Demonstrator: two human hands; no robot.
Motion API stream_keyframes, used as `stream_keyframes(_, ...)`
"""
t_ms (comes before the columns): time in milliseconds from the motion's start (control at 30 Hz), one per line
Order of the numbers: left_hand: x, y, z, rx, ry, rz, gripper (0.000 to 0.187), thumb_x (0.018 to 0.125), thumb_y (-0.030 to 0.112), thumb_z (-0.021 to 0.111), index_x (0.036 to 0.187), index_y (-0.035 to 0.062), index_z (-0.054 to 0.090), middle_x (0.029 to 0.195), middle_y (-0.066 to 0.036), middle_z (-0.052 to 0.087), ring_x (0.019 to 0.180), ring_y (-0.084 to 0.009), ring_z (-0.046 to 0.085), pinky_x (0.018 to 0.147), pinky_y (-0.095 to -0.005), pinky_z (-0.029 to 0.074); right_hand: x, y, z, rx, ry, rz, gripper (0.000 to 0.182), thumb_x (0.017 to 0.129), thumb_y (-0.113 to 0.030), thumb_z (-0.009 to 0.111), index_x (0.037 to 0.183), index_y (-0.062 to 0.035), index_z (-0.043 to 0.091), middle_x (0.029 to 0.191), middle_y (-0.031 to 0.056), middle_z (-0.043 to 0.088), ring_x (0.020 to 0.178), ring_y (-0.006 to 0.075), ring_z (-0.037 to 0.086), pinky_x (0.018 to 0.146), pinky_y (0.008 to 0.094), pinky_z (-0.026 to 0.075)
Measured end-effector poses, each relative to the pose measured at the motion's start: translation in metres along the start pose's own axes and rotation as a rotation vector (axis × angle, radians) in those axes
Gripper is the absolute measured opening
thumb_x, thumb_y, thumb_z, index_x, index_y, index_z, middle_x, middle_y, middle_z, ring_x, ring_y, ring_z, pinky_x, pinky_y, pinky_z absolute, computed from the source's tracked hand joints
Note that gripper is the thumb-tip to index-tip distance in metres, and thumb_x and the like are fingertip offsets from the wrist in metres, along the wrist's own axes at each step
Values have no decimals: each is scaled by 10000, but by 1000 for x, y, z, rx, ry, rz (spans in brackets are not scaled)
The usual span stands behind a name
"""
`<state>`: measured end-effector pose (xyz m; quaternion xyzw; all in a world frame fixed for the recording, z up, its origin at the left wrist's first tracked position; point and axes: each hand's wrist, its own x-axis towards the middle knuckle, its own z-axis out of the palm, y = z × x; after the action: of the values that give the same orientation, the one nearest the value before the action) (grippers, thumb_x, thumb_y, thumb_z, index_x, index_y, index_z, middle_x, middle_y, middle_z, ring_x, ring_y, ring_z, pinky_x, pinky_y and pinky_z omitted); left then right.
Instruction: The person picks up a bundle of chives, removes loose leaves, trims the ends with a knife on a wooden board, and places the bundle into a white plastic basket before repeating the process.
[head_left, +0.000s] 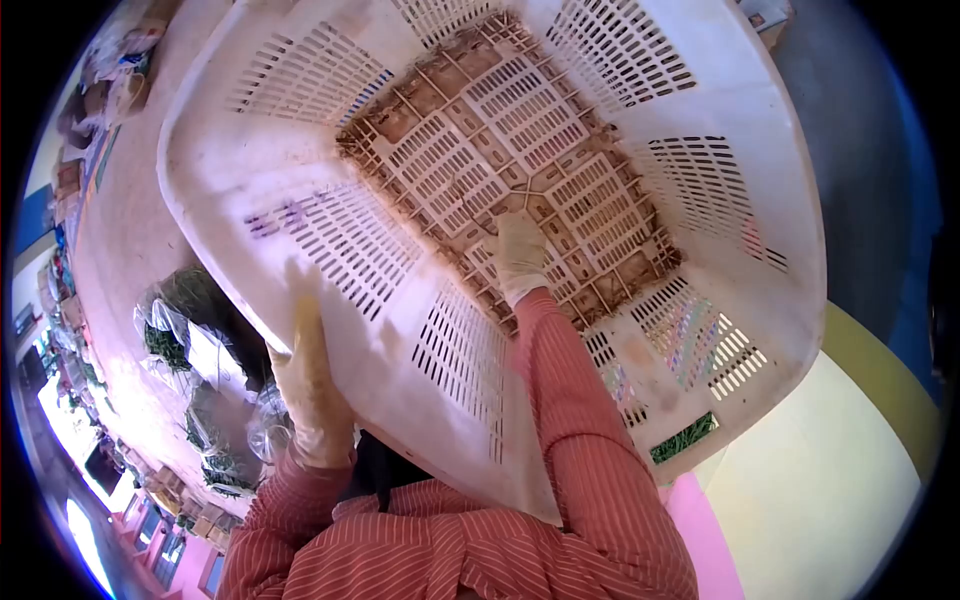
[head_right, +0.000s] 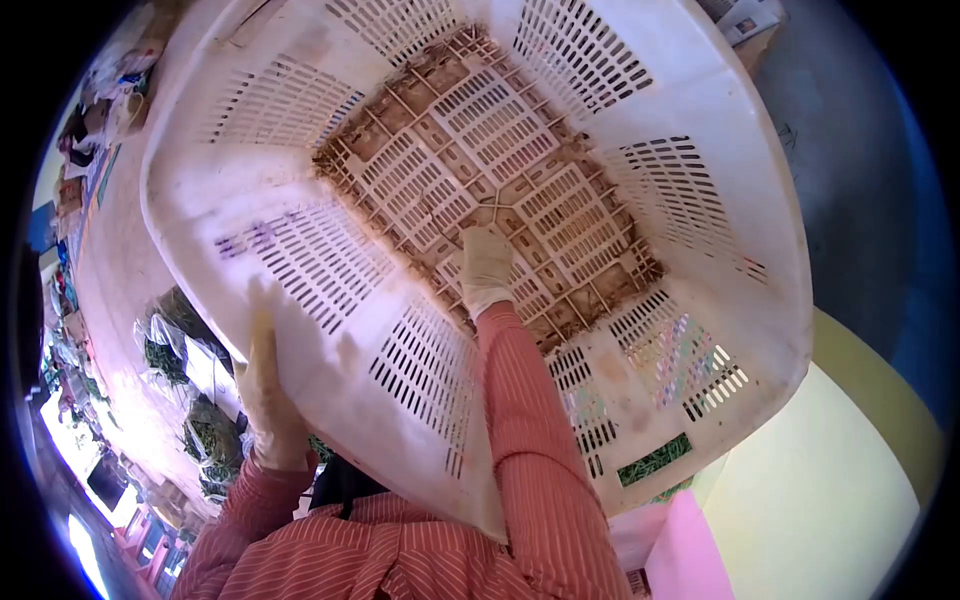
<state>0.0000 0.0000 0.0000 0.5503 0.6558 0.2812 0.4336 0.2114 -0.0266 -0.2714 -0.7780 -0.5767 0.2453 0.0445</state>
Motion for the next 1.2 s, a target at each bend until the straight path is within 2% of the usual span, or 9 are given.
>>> stream_keyframes(67, -15, 21, -1, -549, 132, -366, 526, 1003, 170, 576, 1483, 34, 410, 1273, -44, 573, 1029, -120, 562, 918, -256, 463, -28, 10, -31, 231, -102, -28, 198, 841, -286, 672, 896, -95, 671, 890, 192, 674, 847, 356, 668, 747, 440, 521)
stream_keyframes(167, 9, 7, -1, -427, 81, -301, 495, 1004, 164, 572, 1463, 37, 436, 1229, -30, 578, 1008, -122, 564, 903, -269, 473, -3, 6, -48, 302, 46, 162, 162, 861, -232, 635, 840, -75, 670, 843, 174, 670, 801, 347, 661, 712, 448, 516)
stream_keyframes(400, 12, -11, -6, -565, -33, -268, 549, 992, 272, 602, 1457, 43, 418, 1217, -53, 570, 1050, -146, 568, 900, -309, 507, -71, 15, -270, 662, 212, 470, 122, 867, -198, 619, 864, -84, 663, 878, 137, 676, 809, 344, 658, 726, 449, 508)
stream_keyframes(667, 7, -2, -14, -449, -50, -349, 474, 1008, 256, 569, 1408, 24, 464, 1214, -36, 551, 1069, -139, 545, 930, -307, 474, -41, 15, -61, 262, 227, 109, 116, 840, -72, 567, 904, -46, 660, 903, 186, 658, 846, 389, 658, 739, 459, 529)
stream_keyframes(733, 7, 4, -5, -329, -20, -318, 492, 1016, 383, 531, 1369, 40, 521, 1080, -60, 603, 960, -156, 595, 863, -311, 514, -33, 10, -36, 161, 171, 179, 130, 833, -46, 556, 865, -57, 682, 867, 185, 673, 823, 370, 677, 704, 456, 539)
stream_keyframes(1000, 4, 0, -11, -318, -106, -344, 548, 1015, 417, 513, 1421, 50, 473, 1189, -66, 587, 1081, -189, 580, 936, -335, 494, -12, 6, 31, -73, -93, 114, 255, 876, -138, 538, 1008, -29, 726, 969, 195, 722, 915, 351, 712, 745, 475, 562)
stream_keyframes(1067, 11, 3, -14, -284, -152, -419, 592, 1002, 468, 511, 1387, 19, 487, 1205, -71, 581, 1103, -212, 571, 969, -355, 477, -10, 2, 30, -111, -92, 78, 303, 885, -147, 528, 1099, -15, 697, 1057, 210, 708, 989, 348, 695, 833, 473, 550)
stream_keyframes(1133, 13, -9, -20, -289, -181, -368, 604, 986, 504, 524, 1347, 20, 511, 1199, -85, 585, 1096, -228, 569, 984, -367, 467, 5, -1, 31, 265, -101, 386, 328, 868, -140, 533, 1129, -17, 690, 1077, 207, 703, 1019, 355, 684, 892, 450, 530)
stream_keyframes(1200, 23, -26, -35, -279, -254, -393, 611, 982, 515, 524, 1340, 20, 512, 1196, -87, 586, 1093, -233, 567, 994, -378, 460, -32, -11, -99, 506, -49, 429, 324, 848, -138, 552, 1120, -37, 695, 1087, 181, 705, 1040, 345, 677, 916, 442, 516)
